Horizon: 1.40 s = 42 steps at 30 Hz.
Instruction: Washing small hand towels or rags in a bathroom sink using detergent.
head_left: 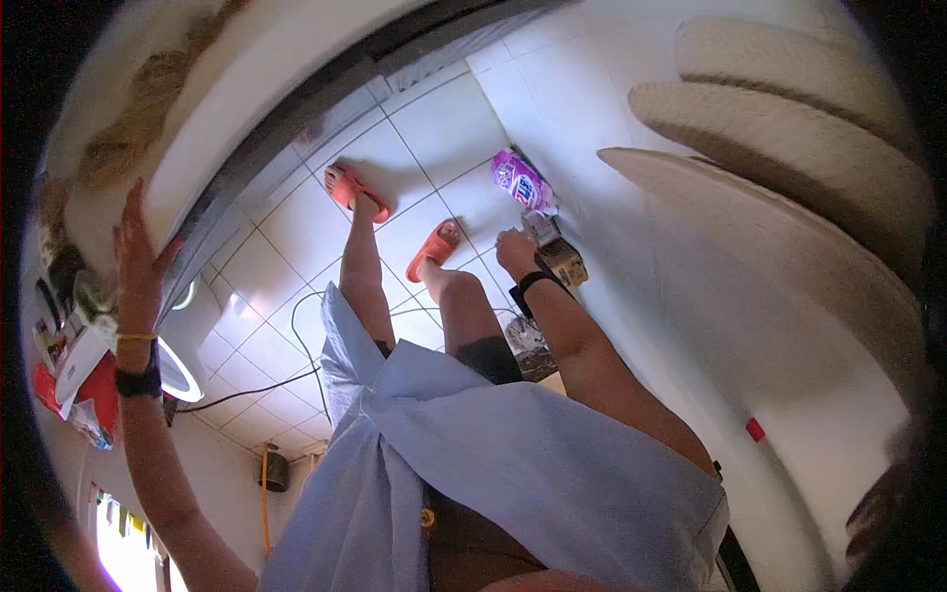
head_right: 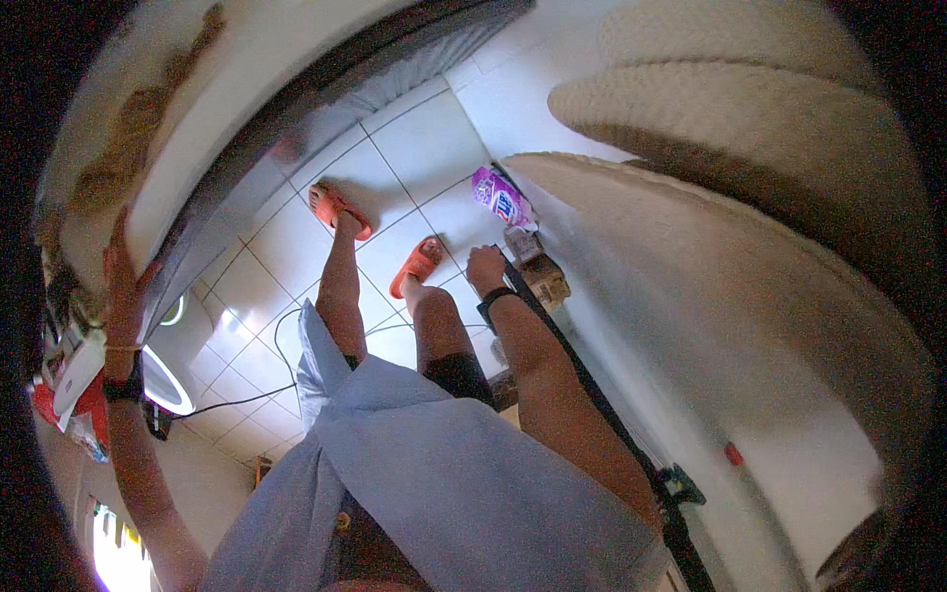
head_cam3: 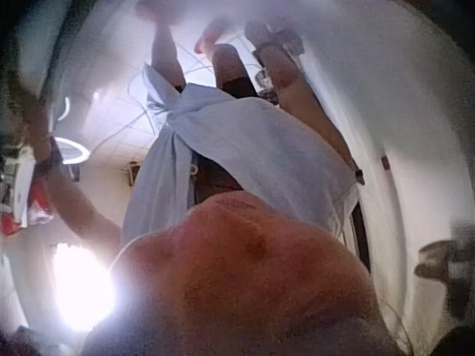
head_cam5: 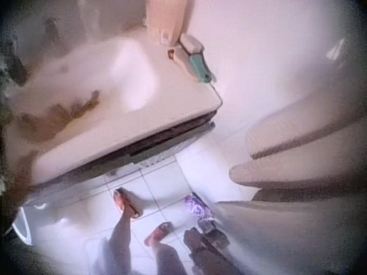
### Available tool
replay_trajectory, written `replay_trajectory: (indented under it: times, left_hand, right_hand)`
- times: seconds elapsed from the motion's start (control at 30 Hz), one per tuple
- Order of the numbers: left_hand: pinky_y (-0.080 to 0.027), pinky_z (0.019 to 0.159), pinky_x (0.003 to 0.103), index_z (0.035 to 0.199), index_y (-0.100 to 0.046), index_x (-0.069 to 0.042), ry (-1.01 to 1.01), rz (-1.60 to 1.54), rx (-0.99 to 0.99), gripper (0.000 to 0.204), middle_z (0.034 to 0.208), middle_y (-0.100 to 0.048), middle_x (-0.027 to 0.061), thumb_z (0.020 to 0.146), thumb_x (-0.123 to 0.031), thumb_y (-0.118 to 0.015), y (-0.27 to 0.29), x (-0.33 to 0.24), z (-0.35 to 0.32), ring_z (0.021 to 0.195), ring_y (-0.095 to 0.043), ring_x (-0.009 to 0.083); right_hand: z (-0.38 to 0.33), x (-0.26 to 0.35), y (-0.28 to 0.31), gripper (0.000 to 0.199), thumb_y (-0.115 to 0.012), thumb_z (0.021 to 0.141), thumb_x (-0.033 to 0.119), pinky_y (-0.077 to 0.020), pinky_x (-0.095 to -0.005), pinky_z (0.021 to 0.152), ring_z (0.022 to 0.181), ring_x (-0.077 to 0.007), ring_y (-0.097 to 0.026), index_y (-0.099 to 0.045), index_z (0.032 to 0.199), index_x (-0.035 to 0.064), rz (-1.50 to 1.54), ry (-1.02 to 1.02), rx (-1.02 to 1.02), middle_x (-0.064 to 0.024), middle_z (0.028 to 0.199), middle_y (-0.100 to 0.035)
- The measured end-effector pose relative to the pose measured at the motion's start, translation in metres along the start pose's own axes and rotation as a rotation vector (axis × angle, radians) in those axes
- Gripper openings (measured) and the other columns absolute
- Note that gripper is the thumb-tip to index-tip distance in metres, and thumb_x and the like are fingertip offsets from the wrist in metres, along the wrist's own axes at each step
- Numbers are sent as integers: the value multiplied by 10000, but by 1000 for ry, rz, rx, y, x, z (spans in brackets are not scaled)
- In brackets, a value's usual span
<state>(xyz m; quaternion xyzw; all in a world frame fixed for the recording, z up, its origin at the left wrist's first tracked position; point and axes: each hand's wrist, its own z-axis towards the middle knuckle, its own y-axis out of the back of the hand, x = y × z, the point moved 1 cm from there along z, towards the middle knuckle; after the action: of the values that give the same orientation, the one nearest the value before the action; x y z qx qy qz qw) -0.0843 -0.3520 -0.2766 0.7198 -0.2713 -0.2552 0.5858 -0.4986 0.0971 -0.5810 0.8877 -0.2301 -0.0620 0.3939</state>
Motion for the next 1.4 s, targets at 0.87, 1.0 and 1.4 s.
replay_trajectory:
  times: [0.87,1.0,1.4]
  left_hand:
    - [-368,944,485,1190,-468,-37,693,-1998,-11,570,1219,-497,132,835,-459,-610,15,11,93,1125,-465,300]
    - [-436,867,435,1044,-542,-50,976,-2202,-11,399,1029,-565,128,861,-401,-592,4,14,131,980,-536,294]
    - [-425,851,383,1114,-505,-30,1013,-2919,-361,397,1018,-532,115,911,-370,-477,-31,-3,182,951,-527,272]
  right_hand:
    - [147,365,550,569,-655,821,321,-440,-382,922,1100,-300,-540,-443,1293,86,266,434,-142,-178,1230,-526]
    - [199,364,541,658,-685,781,368,-413,-404,958,1170,-344,-476,-422,1311,79,86,271,-83,-173,1314,-454]
    - [172,445,468,226,-558,874,170,-460,-377,770,871,-299,-569,-539,1043,22,721,759,225,-176,955,-587]
